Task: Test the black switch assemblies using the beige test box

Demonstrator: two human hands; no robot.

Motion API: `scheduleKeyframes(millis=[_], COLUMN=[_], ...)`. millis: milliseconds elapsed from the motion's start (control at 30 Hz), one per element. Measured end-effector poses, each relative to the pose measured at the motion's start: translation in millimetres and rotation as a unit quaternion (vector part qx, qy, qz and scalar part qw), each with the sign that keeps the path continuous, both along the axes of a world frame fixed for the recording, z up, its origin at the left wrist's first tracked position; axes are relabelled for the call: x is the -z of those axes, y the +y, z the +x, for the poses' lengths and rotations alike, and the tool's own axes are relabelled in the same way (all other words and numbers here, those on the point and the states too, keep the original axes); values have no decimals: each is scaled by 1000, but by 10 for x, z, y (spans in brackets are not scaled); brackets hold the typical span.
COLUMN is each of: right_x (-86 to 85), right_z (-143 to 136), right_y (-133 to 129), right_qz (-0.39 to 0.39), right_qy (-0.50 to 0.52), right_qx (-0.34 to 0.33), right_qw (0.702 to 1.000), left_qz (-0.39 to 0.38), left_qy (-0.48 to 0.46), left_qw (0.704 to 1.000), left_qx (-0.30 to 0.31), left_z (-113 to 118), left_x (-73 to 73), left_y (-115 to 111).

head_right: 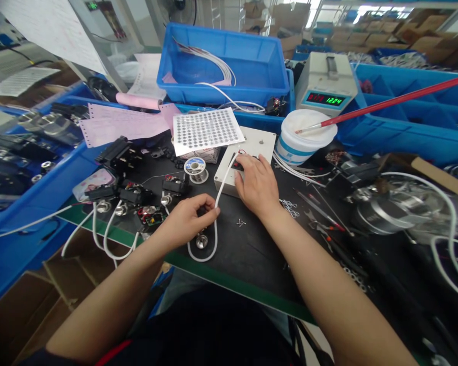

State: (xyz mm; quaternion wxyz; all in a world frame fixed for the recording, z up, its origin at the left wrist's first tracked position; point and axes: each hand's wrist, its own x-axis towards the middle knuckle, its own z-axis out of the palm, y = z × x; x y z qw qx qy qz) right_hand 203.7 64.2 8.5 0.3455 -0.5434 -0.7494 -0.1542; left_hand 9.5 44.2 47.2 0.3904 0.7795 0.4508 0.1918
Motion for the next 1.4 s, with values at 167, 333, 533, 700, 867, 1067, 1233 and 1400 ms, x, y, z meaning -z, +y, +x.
scheduleKeyframes(millis=[167, 333, 533, 700, 867, 1067, 1233, 1400], right_x=[-9, -24, -20, -29, -24, -15, -17, -21], right_z=[-6, -15, -19, -24, -24, -17, -19, -18], right_y=[-7, -7, -7, -16, -20, -6, -7, -10], right_qz=[-2, 21, 27, 25, 30, 29, 30, 30], right_qy=[-8, -20, -19, -20, -23, -22, -18, -16], right_qx=[2, 7, 7, 9, 11, 9, 7, 5], right_qw=[1000, 1000, 999, 999, 999, 999, 999, 999], left_qz=[4, 2, 4, 6, 6, 10, 13, 9], left_qy=[1, -7, -6, -10, -9, -14, -10, -12], left_qw=[1000, 1000, 1000, 1000, 1000, 1000, 1000, 1000], left_qx=[-1, -1, 3, 10, 10, 11, 9, 14], left_z=[1, 0, -5, -12, -14, -16, -17, -20], left_x=[-4, -13, -22, -28, -28, -16, -11, -15], left_y=[-7, -14, -19, -28, -30, -30, -30, -27])
